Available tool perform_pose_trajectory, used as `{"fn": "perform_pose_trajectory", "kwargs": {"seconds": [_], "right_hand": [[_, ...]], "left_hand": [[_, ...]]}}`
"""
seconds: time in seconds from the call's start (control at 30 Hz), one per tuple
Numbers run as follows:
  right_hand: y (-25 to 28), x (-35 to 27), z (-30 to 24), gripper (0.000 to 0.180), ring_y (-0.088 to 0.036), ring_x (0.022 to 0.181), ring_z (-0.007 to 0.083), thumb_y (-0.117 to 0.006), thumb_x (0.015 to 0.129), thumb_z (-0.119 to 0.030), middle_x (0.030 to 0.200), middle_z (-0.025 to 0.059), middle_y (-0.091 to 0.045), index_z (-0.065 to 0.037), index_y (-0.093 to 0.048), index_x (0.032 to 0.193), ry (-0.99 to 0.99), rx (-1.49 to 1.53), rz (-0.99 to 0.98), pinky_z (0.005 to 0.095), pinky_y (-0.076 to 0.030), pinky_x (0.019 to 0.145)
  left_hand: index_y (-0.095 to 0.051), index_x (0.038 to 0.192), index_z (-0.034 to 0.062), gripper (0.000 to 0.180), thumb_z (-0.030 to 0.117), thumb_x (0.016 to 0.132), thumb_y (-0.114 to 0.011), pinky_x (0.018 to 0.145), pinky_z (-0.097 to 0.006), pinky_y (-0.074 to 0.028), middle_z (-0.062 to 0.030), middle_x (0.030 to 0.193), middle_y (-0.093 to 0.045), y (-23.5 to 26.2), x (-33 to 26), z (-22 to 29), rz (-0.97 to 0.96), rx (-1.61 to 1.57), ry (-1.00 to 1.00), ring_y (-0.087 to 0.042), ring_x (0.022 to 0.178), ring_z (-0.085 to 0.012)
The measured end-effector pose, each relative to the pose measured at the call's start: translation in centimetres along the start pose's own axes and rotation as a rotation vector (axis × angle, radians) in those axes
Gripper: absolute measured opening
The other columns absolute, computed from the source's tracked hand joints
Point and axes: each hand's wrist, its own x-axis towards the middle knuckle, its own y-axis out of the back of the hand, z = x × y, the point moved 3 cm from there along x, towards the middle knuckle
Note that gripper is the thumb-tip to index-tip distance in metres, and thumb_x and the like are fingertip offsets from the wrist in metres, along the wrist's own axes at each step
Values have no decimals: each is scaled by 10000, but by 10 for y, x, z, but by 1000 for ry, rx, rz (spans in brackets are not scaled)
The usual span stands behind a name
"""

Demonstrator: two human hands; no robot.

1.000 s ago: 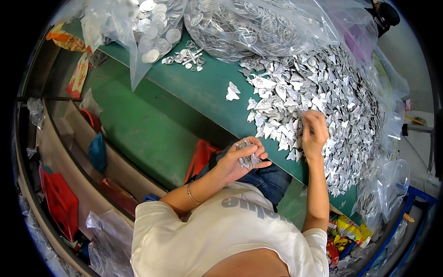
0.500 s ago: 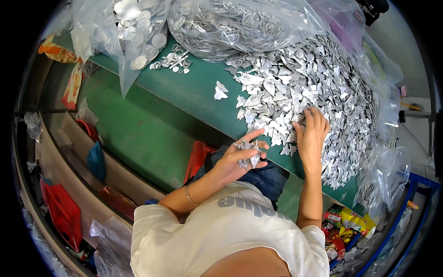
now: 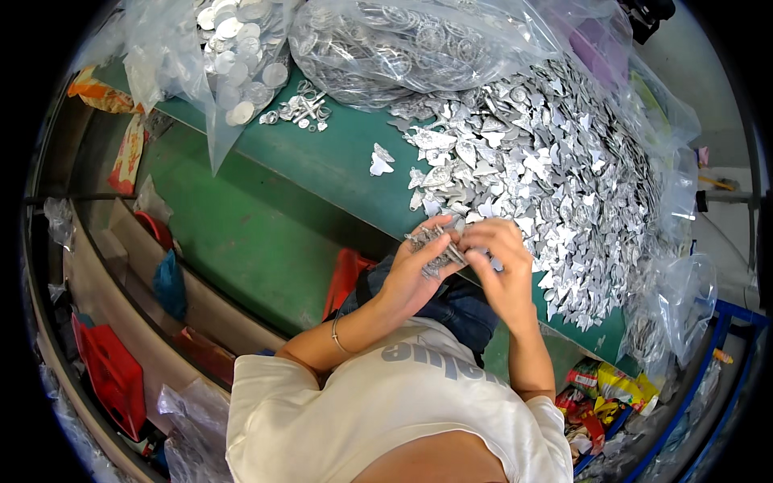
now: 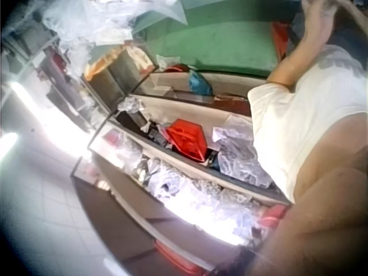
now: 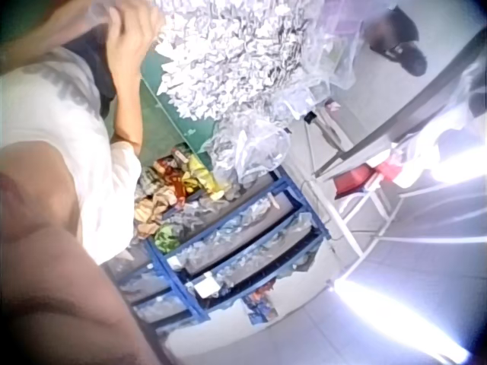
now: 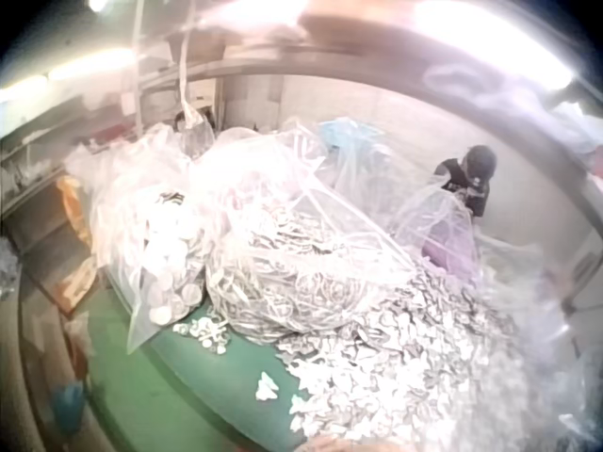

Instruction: The person sorts through a large pile of silver butterfly-shaped metal pieces on a green table by hand, picking them up, grouping them, and moving them toward plastic bags.

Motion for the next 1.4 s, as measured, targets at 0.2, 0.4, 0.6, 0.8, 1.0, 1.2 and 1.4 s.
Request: {"fn": "perform_pose_trajectory", "kwargs": {"seconds": [0.2, 0.4, 0.6, 0.8, 1.0, 1.2, 1.4], "right_hand": [[-37, 64, 14, 195, -507, 887, 251, -675, 691, -108, 897, 77, -581, -28, -624, 861, 196, -173, 34, 358, -366, 796], [-39, 65, 40, 116, -487, 769, 237, -672, 715, -118, 772, 70, -543, -40, -634, 793, 182, -301, 88, 347, -348, 694], [-27, 48, 26, 86, -511, 720, 227, -631, 745, -40, 744, 85, -594, 0, -642, 820, -322, 430, -126, 320, -416, 675], [-47, 98, 29, 188, -483, 904, 259, -658, 727, -90, 953, 89, -578, -29, -633, 903, 26, -167, 163, 361, -365, 811], [-65, 97, 40, 264, -515, 873, 277, -688, 699, -120, 890, 102, -580, -22, -605, 930, 112, -274, 110, 371, -381, 785], [-29, 50, 28, 202, -519, 804, 261, -629, 778, -127, 817, 99, -560, -6, -591, 935, -562, 462, -119, 338, -395, 751], [-26, 39, 7, 117, -431, 1035, 289, -573, 807, -95, 1035, 138, -514, 0, -572, 874, -112, 82, -149, 329, -376, 847]], "left_hand": [[-463, 1139, 56, 332, 115, 823, -544, 821, -408, -480, -94, 942, -520, -1, -6, 8, -141, -88, 99, -536, 910, -213], [-450, 1169, 47, 364, 103, 820, -536, 860, -433, -466, -140, 1087, -516, 8, -8, 16, -62, -14, 31, -533, 970, -245], [-417, 1229, 72, 386, 159, 871, -533, 850, -421, -477, -134, 1117, -518, -10, -3, 26, 0, -32, -82, -525, 1034, -256], [-469, 1176, 87, 317, 137, 870, -532, 838, -408, -486, -138, 1109, -544, 6, 6, 26, -178, -74, -40, -548, 1025, -260], [-494, 1143, 92, 294, 117, 854, -541, 844, -402, -478, -151, 1150, -528, 2, 2, 30, -110, -54, -68, -551, 1013, -269], [-425, 1221, 63, 374, 143, 873, -535, 866, -397, -479, -142, 1199, -509, -5, 5, 35, -40, -27, -138, -540, 1066, -249], [-421, 1239, 94, 428, 220, 856, -565, 869, -411, -475, -143, 1189, -493, -4, 8, 27, -156, -78, -5, -508, 1108, -274]]}}
